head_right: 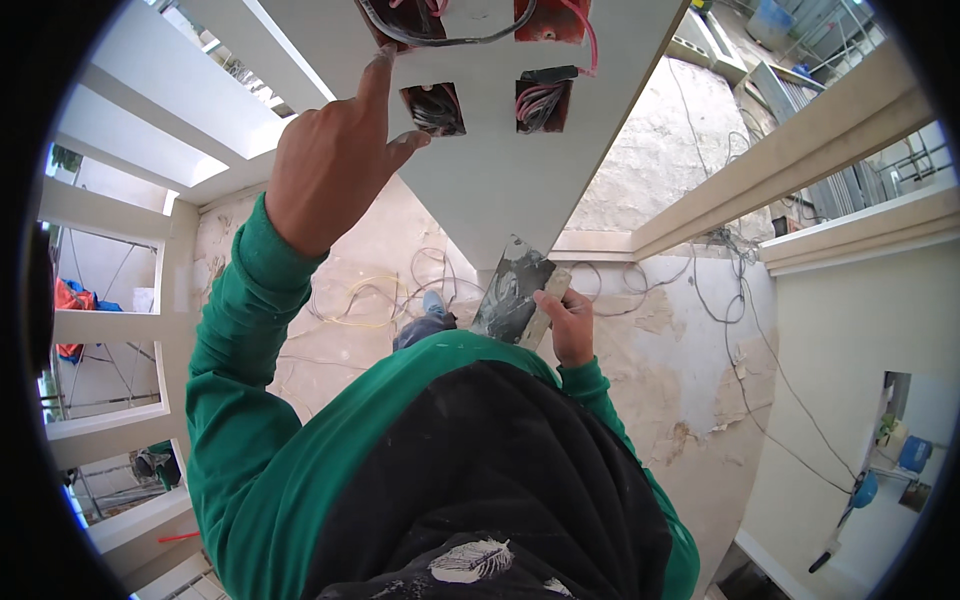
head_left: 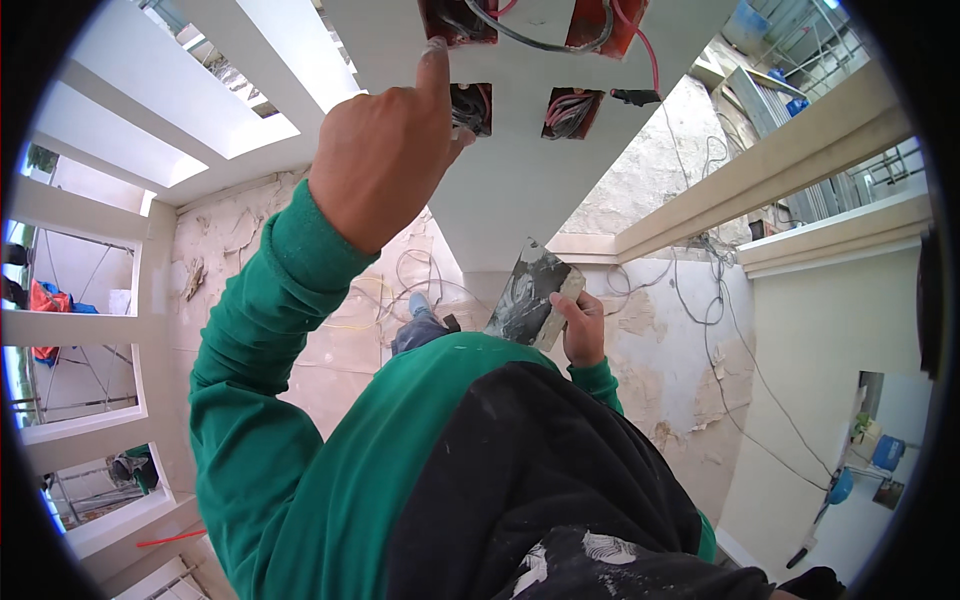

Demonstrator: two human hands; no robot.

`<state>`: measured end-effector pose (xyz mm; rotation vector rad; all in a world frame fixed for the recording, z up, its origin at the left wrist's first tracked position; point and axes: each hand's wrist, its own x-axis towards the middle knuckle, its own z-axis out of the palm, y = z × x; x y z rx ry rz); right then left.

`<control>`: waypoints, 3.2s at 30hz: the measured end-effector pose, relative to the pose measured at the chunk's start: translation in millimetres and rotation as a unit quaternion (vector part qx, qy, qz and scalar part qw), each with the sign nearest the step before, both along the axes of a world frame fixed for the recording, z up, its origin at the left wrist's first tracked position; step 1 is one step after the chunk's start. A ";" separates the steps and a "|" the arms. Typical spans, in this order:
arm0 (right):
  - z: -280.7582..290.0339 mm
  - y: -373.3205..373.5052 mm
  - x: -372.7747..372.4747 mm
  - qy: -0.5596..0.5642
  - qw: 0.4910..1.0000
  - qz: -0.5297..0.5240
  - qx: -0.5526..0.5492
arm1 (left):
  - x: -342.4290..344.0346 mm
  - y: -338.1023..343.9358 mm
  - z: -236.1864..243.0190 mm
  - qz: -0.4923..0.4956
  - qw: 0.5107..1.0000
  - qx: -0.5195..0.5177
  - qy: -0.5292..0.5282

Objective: The person applies plaster to a ceiling around exposed electrical wires and junction boxes using a trowel and a smaller scraper. They repeatedly smooth the surface and scrape off excess material from the tools while working on the ceiling area.

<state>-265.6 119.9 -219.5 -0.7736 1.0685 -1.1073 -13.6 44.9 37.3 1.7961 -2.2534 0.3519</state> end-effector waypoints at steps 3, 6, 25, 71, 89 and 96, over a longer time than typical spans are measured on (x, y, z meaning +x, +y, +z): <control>-12.4 0.6 -12.6 0.027 0.999 0.025 -0.010 | -1.8 -4.8 -11.2 -0.037 0.999 0.007 0.000; 1.6 3.3 -11.0 0.025 0.999 0.008 -0.025 | -2.5 21.8 6.9 -0.123 0.990 0.031 0.066; 144.3 -33.9 87.6 0.092 0.947 0.109 -0.289 | 47.5 62.7 -87.1 -0.103 0.644 0.152 0.742; 237.2 -52.2 193.6 -0.196 0.957 -0.121 -0.176 | 151.8 7.0 -71.5 -0.236 0.702 0.362 0.566; 276.2 -96.5 217.3 -0.190 0.933 -0.150 -0.264 | 134.1 50.4 -120.2 -0.192 0.614 0.404 0.651; 279.4 -95.8 219.1 -0.216 0.933 -0.096 -0.270 | 111.3 65.4 -124.0 -0.167 0.641 0.364 0.655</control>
